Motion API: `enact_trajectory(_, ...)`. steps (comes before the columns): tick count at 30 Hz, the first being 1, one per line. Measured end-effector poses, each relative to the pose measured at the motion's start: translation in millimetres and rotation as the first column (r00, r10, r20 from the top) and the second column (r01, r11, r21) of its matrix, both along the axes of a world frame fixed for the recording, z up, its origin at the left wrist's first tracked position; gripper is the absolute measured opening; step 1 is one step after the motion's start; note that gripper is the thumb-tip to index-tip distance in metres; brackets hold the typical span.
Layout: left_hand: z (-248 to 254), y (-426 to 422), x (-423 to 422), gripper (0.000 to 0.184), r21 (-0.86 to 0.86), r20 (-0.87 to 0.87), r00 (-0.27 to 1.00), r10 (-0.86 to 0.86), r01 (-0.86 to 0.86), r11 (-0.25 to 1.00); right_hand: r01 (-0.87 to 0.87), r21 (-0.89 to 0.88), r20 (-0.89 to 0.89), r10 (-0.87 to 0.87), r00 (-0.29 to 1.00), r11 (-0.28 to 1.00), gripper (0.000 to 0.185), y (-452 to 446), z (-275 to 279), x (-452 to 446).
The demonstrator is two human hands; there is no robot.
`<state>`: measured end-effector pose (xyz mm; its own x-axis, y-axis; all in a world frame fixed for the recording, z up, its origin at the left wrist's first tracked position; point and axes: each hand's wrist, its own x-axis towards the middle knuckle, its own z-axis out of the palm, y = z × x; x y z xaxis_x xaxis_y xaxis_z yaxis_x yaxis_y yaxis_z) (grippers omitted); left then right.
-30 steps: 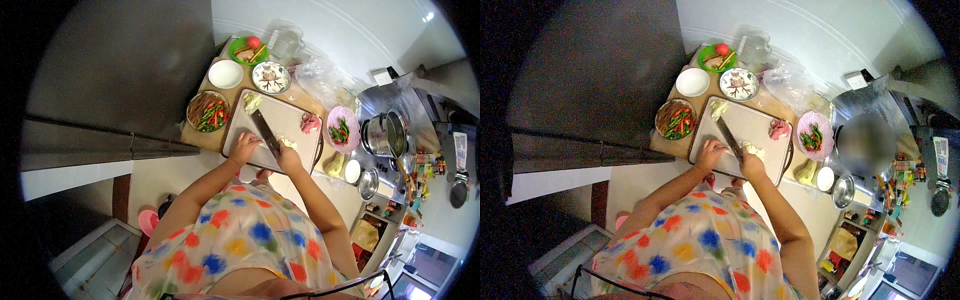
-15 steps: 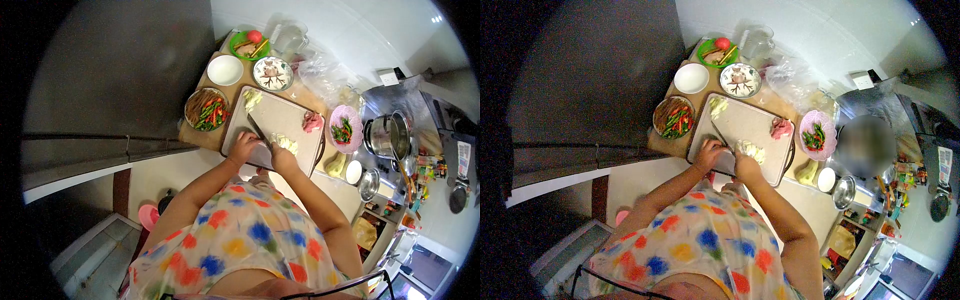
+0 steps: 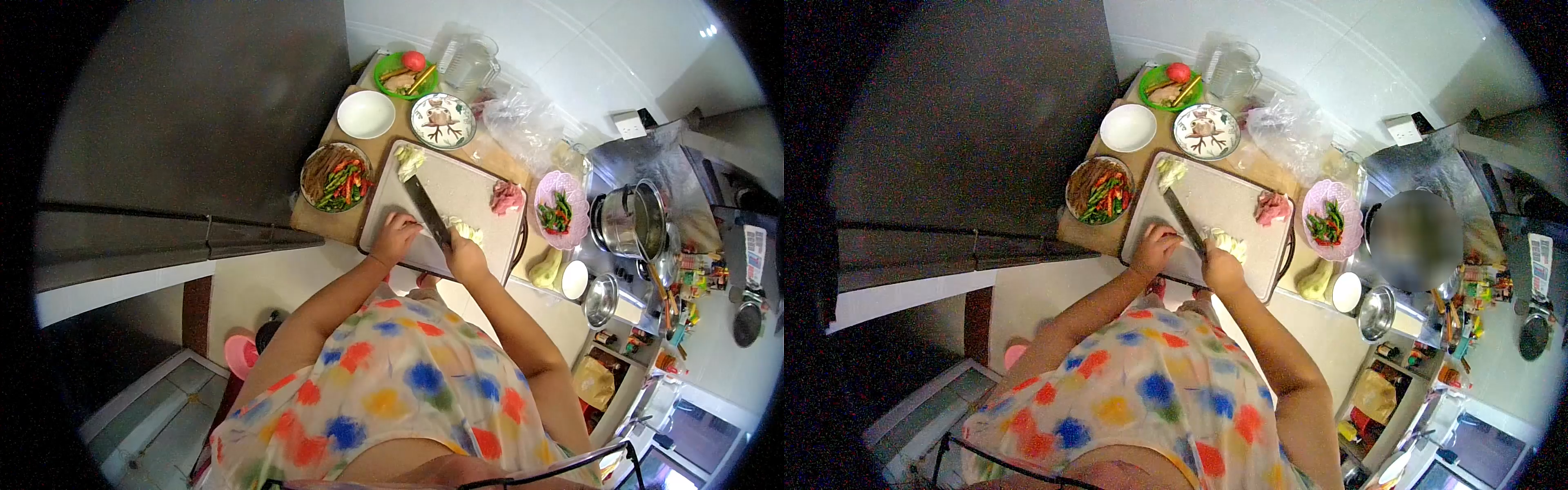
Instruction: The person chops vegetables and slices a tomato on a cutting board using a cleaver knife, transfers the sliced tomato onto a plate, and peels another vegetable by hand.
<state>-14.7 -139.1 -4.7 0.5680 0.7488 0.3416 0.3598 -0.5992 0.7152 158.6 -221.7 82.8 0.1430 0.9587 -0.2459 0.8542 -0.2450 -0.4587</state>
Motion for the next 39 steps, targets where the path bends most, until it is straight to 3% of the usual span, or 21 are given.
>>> enact_trajectory(11, -0.9, 0.5, -2.3, 0.017, -0.008, -0.033, 0.999, 0.006, -0.006, 1.000, -0.061, -0.139, 0.014, 0.064, 0.998, 0.988, 0.025, 10.8, 4.7, -9.9)
enact_trajectory(17, 0.8, 0.4, -2.7, 0.015, 0.018, -0.026, 0.999, 0.032, -0.031, 0.999, -0.035, -0.065, 0.033, 0.037, 0.999, 0.997, 0.027, 18.2, -10.0, -21.5)
enact_trajectory(21, -7.0, 1.4, -4.7, 0.013, -0.039, -0.012, 1.000, 0.016, -0.016, 0.999, 0.037, 0.059, -0.068, -0.033, 0.997, 0.998, 0.024, 11.7, -27.7, -6.2)
enact_trajectory(24, -5.5, 1.6, -2.6, 0.011, -0.038, -0.006, 1.000, 0.023, -0.023, 0.999, 0.023, -0.009, -0.108, -0.024, 0.994, 1.000, 0.031, 7.3, -22.0, 2.2)
enact_trajectory(36, -13.6, 0.5, -0.5, 0.009, 0.026, -0.029, 0.999, 0.044, -0.043, 0.999, -0.089, -0.145, -0.066, 0.080, 0.995, 0.985, 0.026, 8.1, 12.4, -4.5)
enact_trajectory(39, -17.6, 0.9, -1.7, 0.010, 0.015, -0.043, 0.999, 0.029, -0.028, 0.999, -0.117, -0.225, 0.027, 0.126, 0.992, 0.967, 0.029, 18.2, 3.9, -16.1)
